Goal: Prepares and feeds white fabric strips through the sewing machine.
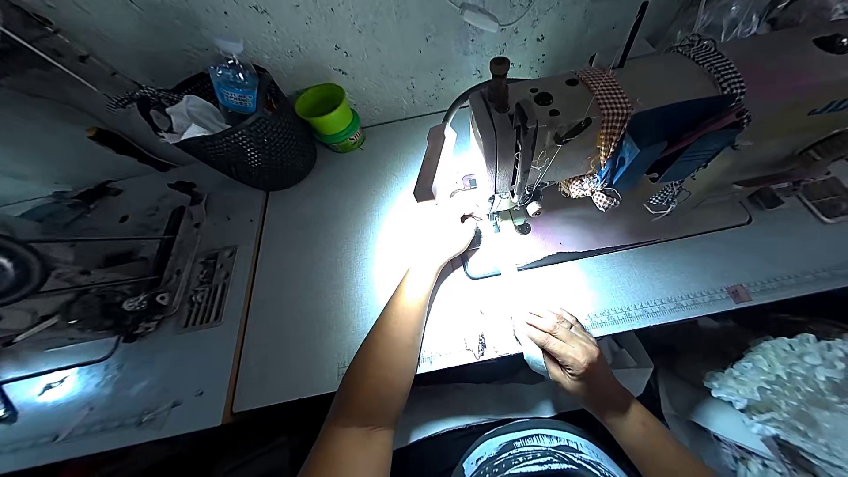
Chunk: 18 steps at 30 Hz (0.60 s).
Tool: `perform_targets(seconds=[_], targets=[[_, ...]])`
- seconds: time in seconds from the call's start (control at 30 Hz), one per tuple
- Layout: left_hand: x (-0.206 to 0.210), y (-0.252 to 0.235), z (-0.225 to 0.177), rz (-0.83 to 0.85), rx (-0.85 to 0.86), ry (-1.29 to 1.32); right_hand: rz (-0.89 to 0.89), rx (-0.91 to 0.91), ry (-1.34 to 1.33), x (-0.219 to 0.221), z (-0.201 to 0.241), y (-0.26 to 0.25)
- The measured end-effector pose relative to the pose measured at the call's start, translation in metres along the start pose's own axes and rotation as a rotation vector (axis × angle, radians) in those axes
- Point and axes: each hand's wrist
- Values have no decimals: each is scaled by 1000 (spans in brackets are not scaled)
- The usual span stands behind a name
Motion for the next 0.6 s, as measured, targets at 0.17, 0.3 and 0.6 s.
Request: perform_targets(seconds=[0.17,0.3,0.6], targets=[[-9,1,-3,155,-67,-66,-4,-45,-44,1,2,3],[-4,17,-19,82,-165,-35,-16,-39,-46,1,6,5],[37,140,-97,-29,-544,740,-181,138,-188,3,18,9]])
Point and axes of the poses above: each hand's wrist, its own y-axis away from the middle knuckle, its own x-axis out of the palm, z = x × y, and after that the axes turned 10 degrees about y, right-handed
